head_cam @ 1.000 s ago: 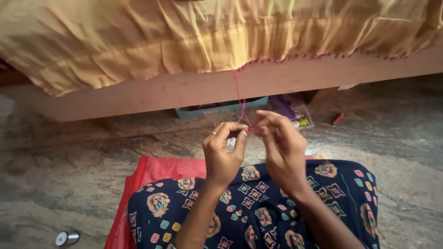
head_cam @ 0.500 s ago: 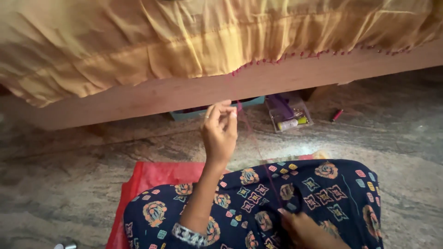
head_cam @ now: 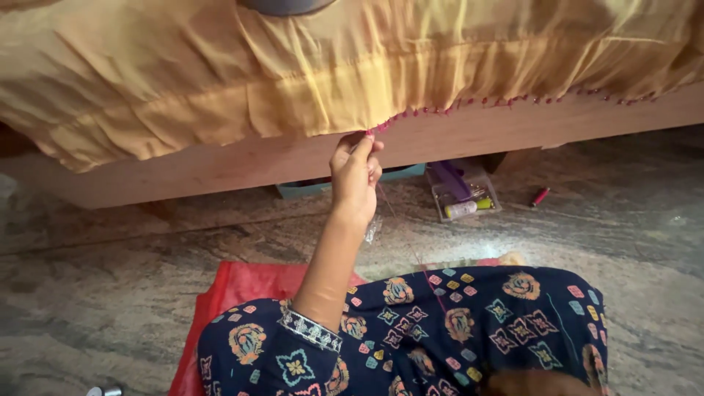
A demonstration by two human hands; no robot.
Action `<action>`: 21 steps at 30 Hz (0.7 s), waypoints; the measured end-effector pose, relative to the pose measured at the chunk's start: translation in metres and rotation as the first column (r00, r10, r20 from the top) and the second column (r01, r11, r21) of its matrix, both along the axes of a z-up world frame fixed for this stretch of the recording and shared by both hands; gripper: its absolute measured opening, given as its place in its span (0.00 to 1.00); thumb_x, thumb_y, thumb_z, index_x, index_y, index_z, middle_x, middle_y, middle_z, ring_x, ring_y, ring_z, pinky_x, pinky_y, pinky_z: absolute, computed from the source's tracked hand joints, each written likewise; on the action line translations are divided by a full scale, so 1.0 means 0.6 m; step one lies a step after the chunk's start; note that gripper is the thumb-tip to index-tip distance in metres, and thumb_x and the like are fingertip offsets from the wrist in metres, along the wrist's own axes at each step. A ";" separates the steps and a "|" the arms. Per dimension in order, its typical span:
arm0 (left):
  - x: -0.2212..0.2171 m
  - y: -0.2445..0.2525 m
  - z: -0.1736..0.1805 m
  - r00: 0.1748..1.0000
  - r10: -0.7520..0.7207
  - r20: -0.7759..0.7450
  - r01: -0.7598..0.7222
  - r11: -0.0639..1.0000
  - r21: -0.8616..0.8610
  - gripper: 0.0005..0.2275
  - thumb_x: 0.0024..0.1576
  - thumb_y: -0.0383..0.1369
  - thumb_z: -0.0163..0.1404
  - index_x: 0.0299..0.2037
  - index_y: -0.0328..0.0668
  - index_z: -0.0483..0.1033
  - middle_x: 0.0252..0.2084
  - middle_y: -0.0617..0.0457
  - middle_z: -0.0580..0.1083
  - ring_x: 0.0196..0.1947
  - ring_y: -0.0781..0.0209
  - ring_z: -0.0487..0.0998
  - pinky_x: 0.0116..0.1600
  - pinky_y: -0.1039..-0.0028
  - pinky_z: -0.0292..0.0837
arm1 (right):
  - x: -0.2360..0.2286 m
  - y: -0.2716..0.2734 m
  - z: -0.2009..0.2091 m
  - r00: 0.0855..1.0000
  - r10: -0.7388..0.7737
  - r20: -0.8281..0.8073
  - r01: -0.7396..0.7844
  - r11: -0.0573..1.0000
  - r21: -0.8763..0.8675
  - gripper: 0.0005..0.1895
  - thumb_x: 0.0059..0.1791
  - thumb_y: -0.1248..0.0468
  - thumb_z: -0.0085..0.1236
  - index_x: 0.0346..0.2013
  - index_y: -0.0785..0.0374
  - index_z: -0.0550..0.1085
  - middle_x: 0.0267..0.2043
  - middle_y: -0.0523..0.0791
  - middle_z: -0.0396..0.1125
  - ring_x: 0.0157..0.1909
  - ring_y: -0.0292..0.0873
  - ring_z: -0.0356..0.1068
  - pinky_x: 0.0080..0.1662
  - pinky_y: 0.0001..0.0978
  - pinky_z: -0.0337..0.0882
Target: Creating decorative tassels by tying pink thread and beads to the edge of a yellow fabric.
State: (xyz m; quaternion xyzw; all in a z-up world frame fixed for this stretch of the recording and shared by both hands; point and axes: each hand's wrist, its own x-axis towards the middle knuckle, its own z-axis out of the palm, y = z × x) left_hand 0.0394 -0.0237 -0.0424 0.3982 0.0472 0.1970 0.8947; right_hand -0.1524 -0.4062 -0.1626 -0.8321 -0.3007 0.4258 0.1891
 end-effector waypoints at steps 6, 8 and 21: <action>-0.034 0.015 0.012 0.955 -0.179 -0.236 0.121 0.963 -0.239 0.05 0.59 0.31 0.55 0.40 0.43 0.73 0.24 0.61 0.67 0.13 0.73 0.53 0.20 0.79 0.45 | 0.141 0.158 0.077 0.999 -0.014 0.032 0.011 0.996 0.090 0.15 0.38 0.67 0.60 0.40 0.60 0.76 0.36 0.47 0.76 0.45 0.50 0.76 0.47 0.42 0.76; -0.037 0.020 0.007 0.913 -0.329 -0.239 0.222 0.896 -0.384 0.05 0.59 0.32 0.54 0.41 0.45 0.74 0.21 0.63 0.64 0.13 0.74 0.51 0.20 0.79 0.44 | 0.172 0.191 0.057 0.938 0.220 0.267 -0.237 0.971 0.032 0.09 0.48 0.64 0.56 0.41 0.58 0.77 0.39 0.51 0.75 0.45 0.56 0.74 0.51 0.48 0.72; -0.054 0.046 -0.003 0.899 -0.430 -0.081 0.359 0.832 -0.423 0.03 0.63 0.31 0.49 0.40 0.41 0.71 0.17 0.64 0.59 0.12 0.74 0.51 0.19 0.81 0.44 | 0.317 0.455 0.284 0.728 -0.468 -0.500 0.612 0.117 0.782 0.08 0.52 0.64 0.59 0.42 0.63 0.81 0.38 0.41 0.75 0.36 0.30 0.70 0.37 0.23 0.68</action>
